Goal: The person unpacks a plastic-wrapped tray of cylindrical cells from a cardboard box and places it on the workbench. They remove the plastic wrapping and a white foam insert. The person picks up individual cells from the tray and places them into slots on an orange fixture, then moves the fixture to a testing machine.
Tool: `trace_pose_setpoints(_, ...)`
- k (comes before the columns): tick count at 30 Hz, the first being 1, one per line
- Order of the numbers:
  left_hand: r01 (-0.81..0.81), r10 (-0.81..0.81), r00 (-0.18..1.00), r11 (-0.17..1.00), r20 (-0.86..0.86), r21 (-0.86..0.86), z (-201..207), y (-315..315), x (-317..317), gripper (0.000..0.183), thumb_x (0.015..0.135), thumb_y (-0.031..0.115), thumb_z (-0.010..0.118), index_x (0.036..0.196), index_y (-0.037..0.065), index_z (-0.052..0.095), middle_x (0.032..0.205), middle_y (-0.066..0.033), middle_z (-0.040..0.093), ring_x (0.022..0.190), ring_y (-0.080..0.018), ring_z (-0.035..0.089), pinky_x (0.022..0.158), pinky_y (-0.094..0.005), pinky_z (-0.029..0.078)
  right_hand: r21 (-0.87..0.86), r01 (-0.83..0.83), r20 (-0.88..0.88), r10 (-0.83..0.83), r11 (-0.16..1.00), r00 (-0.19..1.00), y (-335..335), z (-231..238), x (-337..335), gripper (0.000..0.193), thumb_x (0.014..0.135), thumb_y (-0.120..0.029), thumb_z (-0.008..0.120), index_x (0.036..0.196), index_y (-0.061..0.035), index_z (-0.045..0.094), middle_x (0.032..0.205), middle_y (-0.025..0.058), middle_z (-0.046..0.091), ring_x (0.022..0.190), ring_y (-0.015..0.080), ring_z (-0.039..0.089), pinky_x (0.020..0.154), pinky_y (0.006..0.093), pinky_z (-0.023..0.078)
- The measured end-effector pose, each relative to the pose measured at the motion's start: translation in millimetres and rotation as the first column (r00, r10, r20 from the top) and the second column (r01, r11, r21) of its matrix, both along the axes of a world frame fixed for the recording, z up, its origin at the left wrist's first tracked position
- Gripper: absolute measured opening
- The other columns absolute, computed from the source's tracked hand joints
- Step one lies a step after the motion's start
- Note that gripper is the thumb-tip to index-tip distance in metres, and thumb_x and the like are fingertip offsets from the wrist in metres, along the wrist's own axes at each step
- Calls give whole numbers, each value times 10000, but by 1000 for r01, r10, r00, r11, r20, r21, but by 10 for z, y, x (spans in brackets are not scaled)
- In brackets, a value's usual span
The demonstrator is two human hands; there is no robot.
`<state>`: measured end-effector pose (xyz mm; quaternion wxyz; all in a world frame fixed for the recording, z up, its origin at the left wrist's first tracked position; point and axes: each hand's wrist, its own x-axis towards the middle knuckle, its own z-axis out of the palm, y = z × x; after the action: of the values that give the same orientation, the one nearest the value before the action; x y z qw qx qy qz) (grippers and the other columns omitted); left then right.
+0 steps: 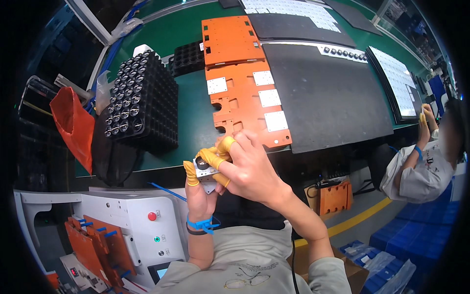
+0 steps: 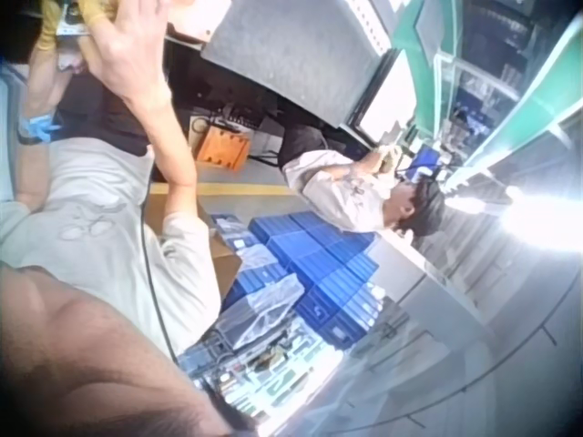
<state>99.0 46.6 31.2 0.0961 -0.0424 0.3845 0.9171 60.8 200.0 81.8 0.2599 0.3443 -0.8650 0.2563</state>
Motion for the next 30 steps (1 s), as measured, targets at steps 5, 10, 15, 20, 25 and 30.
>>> trace_pose_setpoints(5,80,-81,996,997,-35,-21,3,-11,-14,651,1013,590,444,1311,17,525,943,-73,655,635,-125,574,531,-256,463,-80,-12,-91,5,997,996,33,-112,14,415,579,-244,775,934,-32,736,928,76,577,852,262,526,886,413,424)
trace_pose_setpoints(10,77,-134,976,948,-170,-308,106,-120,-113,660,866,441,760,1291,-20,551,1023,-82,676,633,-84,556,557,-210,448,-100,-1,-92,-8,995,996,87,-125,-16,400,601,-211,786,944,-17,722,859,58,542,796,250,524,861,411,435)
trace_pose_setpoints(15,-237,-100,925,601,-366,-763,211,-254,-216,502,724,216,899,1138,12,701,1047,-39,697,627,-41,465,525,-183,355,-64,-83,65,87,995,994,209,-134,-61,346,661,-169,806,935,3,683,863,73,518,832,252,531,828,406,444)
trace_pose_setpoints(20,-234,-172,903,573,-394,-785,264,-223,-209,298,797,141,833,1049,13,736,931,-36,673,584,-56,430,512,-212,345,-52,-134,187,141,990,972,250,-146,-40,364,679,-168,828,965,-10,669,891,81,509,845,267,515,817,404,440)
trace_pose_setpoints(25,-254,-211,889,510,-406,-822,329,-205,-198,305,790,144,834,1049,15,736,894,-44,656,562,-86,429,514,-231,357,-130,-173,288,204,976,936,319,-132,-39,355,696,-168,834,962,-11,660,873,84,508,832,270,513,801,398,433)
trace_pose_setpoints(30,-304,-195,882,458,-428,-835,399,-118,-195,270,796,138,826,1015,10,734,854,-53,632,556,-102,431,516,-243,357,-164,-133,348,184,977,919,374,-40,-73,284,731,-162,825,882,-4,644,841,92,524,827,278,521,775,383,426)
